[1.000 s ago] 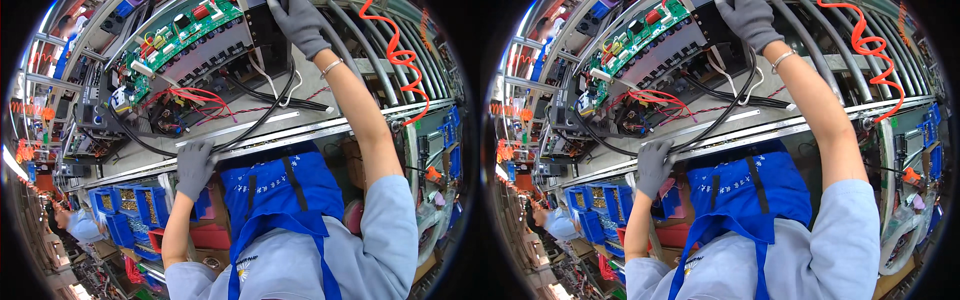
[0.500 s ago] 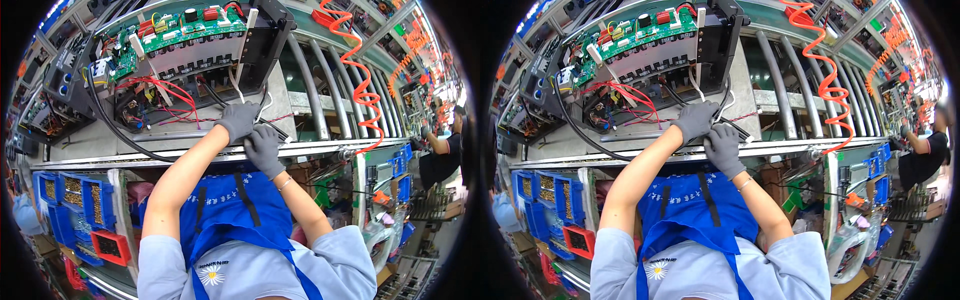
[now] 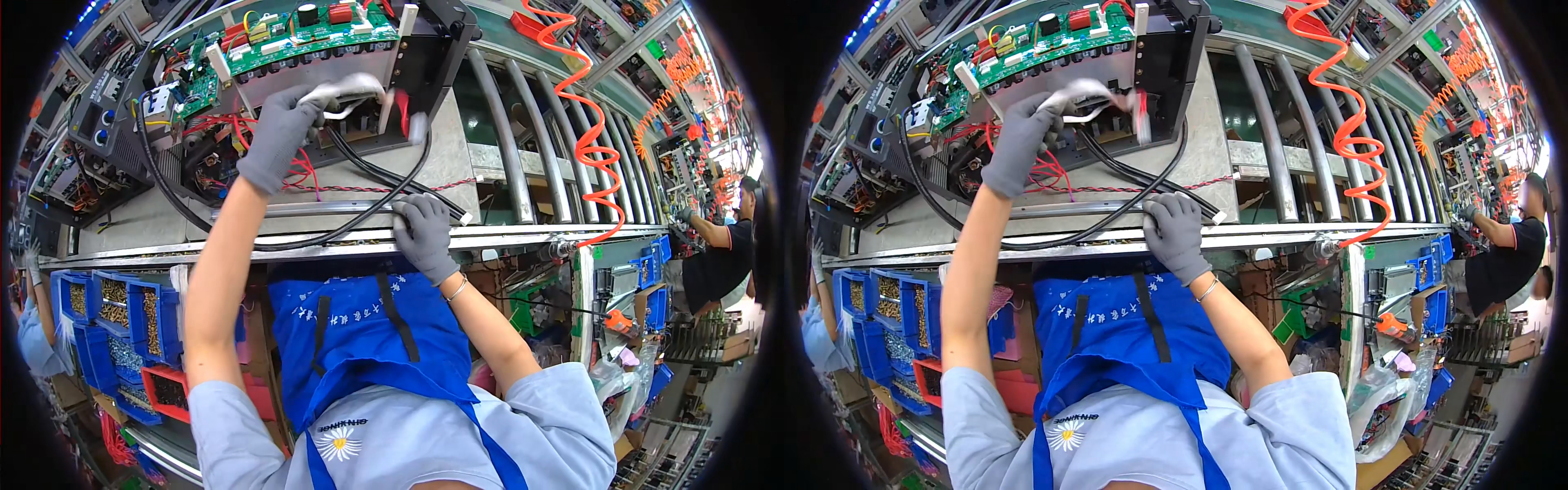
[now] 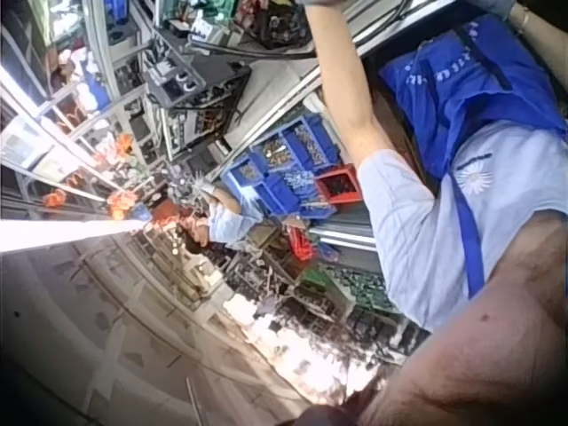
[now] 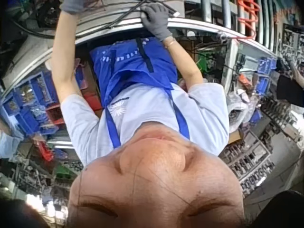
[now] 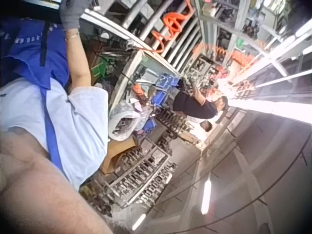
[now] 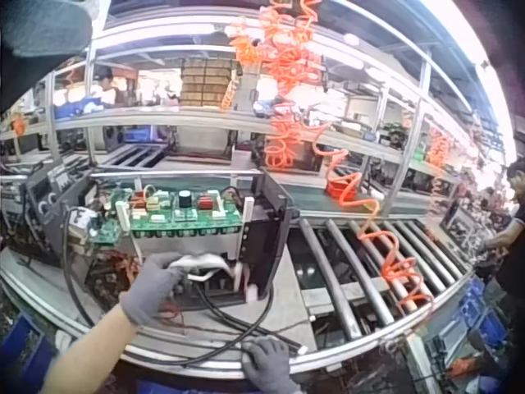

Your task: The person assembles an electronic device on a factory line, using a heat gun to apply heat to components on a circuit board. They then use a pneumatic screwdriver to secure a metal frame and organize internal wiring.

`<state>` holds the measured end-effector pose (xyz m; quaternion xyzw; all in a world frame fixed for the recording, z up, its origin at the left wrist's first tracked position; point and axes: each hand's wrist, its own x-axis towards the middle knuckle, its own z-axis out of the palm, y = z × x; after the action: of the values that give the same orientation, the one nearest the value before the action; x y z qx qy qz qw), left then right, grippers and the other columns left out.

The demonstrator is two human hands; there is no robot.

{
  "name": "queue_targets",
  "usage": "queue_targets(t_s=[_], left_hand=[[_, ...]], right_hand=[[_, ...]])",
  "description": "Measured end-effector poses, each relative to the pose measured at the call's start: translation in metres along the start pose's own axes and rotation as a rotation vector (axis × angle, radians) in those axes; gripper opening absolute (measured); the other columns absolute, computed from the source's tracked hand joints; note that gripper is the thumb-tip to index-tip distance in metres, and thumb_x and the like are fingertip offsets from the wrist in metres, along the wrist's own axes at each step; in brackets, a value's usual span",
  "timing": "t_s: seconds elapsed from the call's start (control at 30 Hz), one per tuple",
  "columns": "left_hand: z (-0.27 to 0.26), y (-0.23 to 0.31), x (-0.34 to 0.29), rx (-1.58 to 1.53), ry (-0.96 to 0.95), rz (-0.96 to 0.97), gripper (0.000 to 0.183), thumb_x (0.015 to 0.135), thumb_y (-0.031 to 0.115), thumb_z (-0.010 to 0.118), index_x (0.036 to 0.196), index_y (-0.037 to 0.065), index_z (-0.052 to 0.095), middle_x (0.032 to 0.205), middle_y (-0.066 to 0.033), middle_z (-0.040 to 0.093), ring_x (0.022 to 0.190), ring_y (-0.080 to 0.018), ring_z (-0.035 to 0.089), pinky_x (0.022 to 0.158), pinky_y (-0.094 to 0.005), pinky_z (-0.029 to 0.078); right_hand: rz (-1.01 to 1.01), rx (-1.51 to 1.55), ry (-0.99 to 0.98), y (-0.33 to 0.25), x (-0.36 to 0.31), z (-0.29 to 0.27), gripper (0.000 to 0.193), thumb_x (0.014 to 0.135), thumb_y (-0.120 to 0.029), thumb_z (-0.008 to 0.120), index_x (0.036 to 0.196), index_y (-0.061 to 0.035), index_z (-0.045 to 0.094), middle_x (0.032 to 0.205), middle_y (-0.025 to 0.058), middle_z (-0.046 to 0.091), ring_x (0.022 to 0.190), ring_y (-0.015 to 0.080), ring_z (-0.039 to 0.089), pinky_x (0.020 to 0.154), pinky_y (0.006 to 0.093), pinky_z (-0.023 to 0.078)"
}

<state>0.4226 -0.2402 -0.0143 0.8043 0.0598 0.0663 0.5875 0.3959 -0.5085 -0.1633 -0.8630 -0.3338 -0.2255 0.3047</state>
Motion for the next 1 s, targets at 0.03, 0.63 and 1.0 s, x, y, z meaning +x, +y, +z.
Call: queue_targets(t_s=[0.03,0.63,1.0], left_hand=[[0.009,0.019,-0.021,-0.079,0.061,-0.009,0.024,0.087,0.027,0.067,0.096,0.006,0.072,0.078,0.0007,0.067,0.074,-0.0137,0.062,0.064,-0.0303,0.048],[0.162,-0.117,-0.085,0.593,-0.034,0.521,0.034,0.081,0.026,0.062,0.113,0.014,0.060,0.098,-0.0089,0.065,0.092,-0.0261,0.065,0.079,-0.0385,0.051],[0.160,-0.066,-0.131,0.714,-0.044,0.278,0.036,0.080,0.027,0.063,0.112,0.011,0.058,0.102,-0.0118,0.064,0.080,-0.0263,0.066,0.066,-0.0401,0.054]], right_hand=[[-0.005,0.012,0.004,0.000,0.000,0.000,0.023,0.078,-0.014,0.063,0.101,-0.0116,0.063,0.100,0.0055,0.061,0.100,0.0280,0.056,0.093,0.0423,0.040],[-0.140,0.272,-0.408,-0.136,0.081,-0.090,0.056,0.075,-0.020,0.072,0.126,-0.0004,0.057,0.113,0.0194,0.059,0.111,0.0368,0.055,0.100,0.0435,0.041],[0.158,0.353,-0.351,-0.087,0.054,-0.066,0.035,0.087,-0.012,0.062,0.119,0.0026,0.060,0.100,0.0161,0.066,0.089,0.0234,0.064,0.082,0.0324,0.049]])
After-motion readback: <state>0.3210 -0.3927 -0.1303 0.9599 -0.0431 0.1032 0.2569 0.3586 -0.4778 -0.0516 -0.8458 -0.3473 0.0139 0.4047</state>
